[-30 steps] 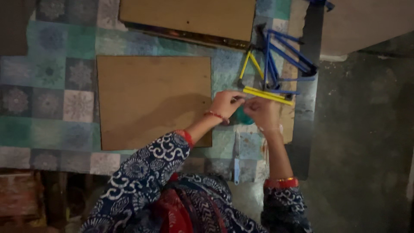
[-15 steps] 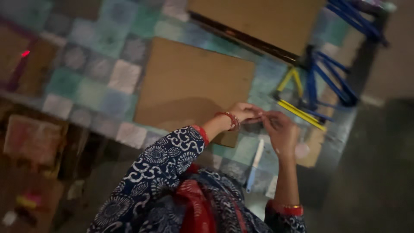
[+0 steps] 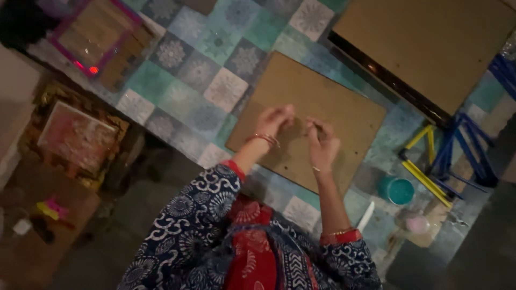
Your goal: The person places a square wooden backing board over a framed picture on the work table and presses it into position. They then pick up a small knife and run it along the edges of the board, trimming the overhanging backing material while holding the board steady with the other hand.
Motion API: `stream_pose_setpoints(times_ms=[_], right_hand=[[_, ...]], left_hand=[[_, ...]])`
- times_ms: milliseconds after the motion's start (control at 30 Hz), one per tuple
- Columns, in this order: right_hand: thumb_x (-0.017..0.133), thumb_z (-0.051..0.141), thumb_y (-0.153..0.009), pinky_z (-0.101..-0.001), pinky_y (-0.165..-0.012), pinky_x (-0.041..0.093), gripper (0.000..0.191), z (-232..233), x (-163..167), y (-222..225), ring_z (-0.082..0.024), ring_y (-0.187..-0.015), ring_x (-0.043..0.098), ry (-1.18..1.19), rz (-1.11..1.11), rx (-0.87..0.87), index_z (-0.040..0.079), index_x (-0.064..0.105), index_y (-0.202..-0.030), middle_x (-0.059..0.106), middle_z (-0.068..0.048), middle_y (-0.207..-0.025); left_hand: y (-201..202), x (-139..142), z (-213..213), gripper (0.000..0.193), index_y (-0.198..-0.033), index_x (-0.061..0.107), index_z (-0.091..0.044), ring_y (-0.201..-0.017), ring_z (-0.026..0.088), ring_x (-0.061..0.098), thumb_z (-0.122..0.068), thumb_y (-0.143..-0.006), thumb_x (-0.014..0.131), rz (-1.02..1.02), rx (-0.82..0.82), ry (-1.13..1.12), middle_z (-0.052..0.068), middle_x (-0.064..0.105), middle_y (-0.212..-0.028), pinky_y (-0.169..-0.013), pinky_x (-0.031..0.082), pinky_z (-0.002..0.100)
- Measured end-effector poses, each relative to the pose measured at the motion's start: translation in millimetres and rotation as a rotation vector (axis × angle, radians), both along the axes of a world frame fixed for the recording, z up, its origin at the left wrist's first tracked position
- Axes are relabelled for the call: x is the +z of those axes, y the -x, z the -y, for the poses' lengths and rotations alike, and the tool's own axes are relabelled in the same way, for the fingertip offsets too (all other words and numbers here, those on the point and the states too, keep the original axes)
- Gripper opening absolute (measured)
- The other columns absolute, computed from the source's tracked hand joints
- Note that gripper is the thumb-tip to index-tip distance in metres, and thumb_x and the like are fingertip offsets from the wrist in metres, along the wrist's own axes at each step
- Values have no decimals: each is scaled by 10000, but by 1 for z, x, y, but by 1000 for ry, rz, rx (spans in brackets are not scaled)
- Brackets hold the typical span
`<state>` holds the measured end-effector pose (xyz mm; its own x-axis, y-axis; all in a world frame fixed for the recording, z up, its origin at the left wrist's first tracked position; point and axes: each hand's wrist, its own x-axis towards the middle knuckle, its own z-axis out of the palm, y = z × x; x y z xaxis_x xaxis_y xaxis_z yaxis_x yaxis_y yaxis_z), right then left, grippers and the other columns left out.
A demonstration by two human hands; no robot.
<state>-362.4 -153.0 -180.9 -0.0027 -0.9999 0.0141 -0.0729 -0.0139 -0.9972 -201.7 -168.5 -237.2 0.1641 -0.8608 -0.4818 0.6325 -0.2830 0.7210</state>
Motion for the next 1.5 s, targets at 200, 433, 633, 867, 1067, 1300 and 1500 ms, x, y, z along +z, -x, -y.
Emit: stream_pose_setpoints(times_ms=[200,433,633,867,1067,1300,1500], right_hand=[[641,170,-1073,-264,-755,530,223,4,-44,-74,-76,-806,585,-155,3,-37,-24,709,-1161,625,5,-854],[590,73,-1035,-260,-864,575,151,-9,-79,-128,-85,-951,680,-125,126,44,-5,650,-1150,699,-1,-1053],[761,29,-872,-265,-759,615,242,-14,-74,-196,-104,-857,736,-254,-220,-56,33,666,-1095,760,-38,-918],[778,48,-875,-284,-707,624,230,7,-72,-235,-130,-829,778,-151,-407,-11,33,604,-1024,748,-65,-846],[752,32,-854,-314,-674,621,224,13,-63,-240,-180,-778,779,-170,-417,58,47,569,-983,735,-83,-811],[691,21,-863,-395,-644,586,172,15,-42,-248,-325,-751,746,-76,-584,87,66,549,-947,687,-145,-796],[671,19,-799,-506,-652,559,196,33,-50,-249,-427,-756,693,-45,-683,141,89,545,-932,672,-185,-768]], left_hand=[[-137,8,86,247,-1063,777,-35,-747,99,681,-235,-920,798,487,-79,191,44,745,-915,-641,562,264],[-175,-15,165,115,-1007,781,-52,-653,91,671,-152,-964,745,708,-318,369,43,744,-802,-594,539,274],[-196,-27,190,100,-894,814,-73,-726,154,772,-133,-819,839,1033,-517,497,82,792,-817,-690,602,299],[-211,-37,210,96,-853,803,-79,-758,180,778,-116,-774,843,982,-625,504,85,786,-815,-706,605,307],[-215,-29,213,68,-820,800,-83,-759,210,762,-87,-763,836,1072,-666,527,96,777,-819,-715,593,330],[-214,-22,213,53,-798,817,-105,-760,194,775,-77,-754,830,1078,-671,444,77,788,-815,-733,606,306],[-216,-19,215,72,-803,825,-130,-762,176,777,-77,-755,819,1069,-692,465,48,795,-808,-736,608,306]])
